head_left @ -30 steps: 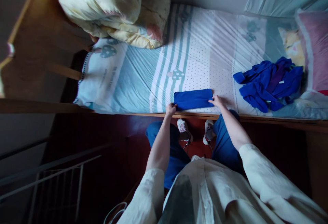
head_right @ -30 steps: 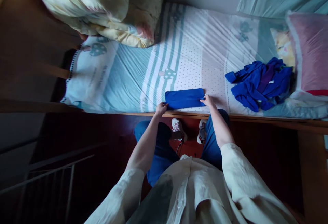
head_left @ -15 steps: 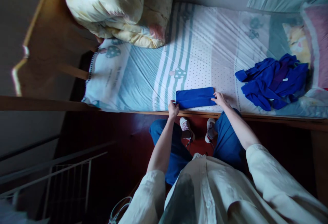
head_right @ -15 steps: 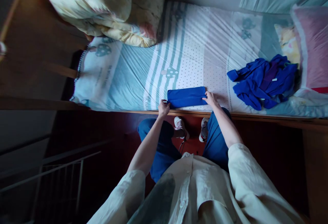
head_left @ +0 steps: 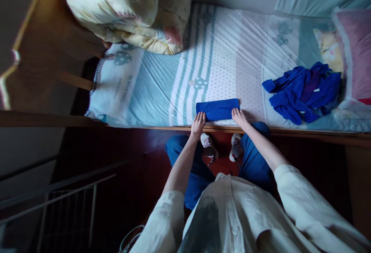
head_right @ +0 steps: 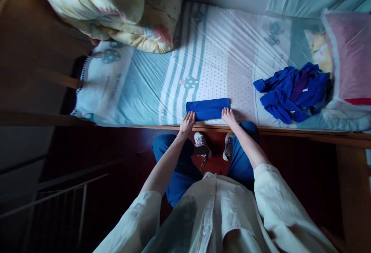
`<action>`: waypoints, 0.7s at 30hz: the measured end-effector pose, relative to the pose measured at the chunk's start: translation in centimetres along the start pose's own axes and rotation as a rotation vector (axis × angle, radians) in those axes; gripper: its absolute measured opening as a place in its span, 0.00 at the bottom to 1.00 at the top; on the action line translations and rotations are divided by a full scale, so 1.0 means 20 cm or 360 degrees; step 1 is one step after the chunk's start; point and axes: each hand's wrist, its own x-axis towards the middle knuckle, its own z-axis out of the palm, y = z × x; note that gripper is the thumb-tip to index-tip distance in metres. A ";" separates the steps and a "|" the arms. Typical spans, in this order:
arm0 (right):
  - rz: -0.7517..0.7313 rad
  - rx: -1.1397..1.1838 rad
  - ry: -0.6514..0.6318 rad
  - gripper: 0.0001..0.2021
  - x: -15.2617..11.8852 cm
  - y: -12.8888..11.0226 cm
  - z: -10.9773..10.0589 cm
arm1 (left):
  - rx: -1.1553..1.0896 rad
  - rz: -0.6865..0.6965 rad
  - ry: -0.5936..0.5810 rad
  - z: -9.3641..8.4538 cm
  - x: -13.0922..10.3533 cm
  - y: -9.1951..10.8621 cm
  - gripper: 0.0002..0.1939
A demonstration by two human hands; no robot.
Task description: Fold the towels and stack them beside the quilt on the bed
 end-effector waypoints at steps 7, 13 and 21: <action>-0.0006 -0.0046 -0.0116 0.26 -0.07 -0.05 -0.06 | 0.0029 0.0121 -0.0096 -0.02 -0.07 -0.03 0.36; -0.0007 0.0008 -0.0256 0.26 -0.16 -0.08 -0.09 | 0.0026 0.0153 -0.0182 -0.03 -0.14 -0.01 0.37; 0.0164 0.0493 -0.0400 0.24 -0.09 0.07 -0.11 | -0.0444 -0.0026 -0.0087 -0.09 -0.10 -0.07 0.38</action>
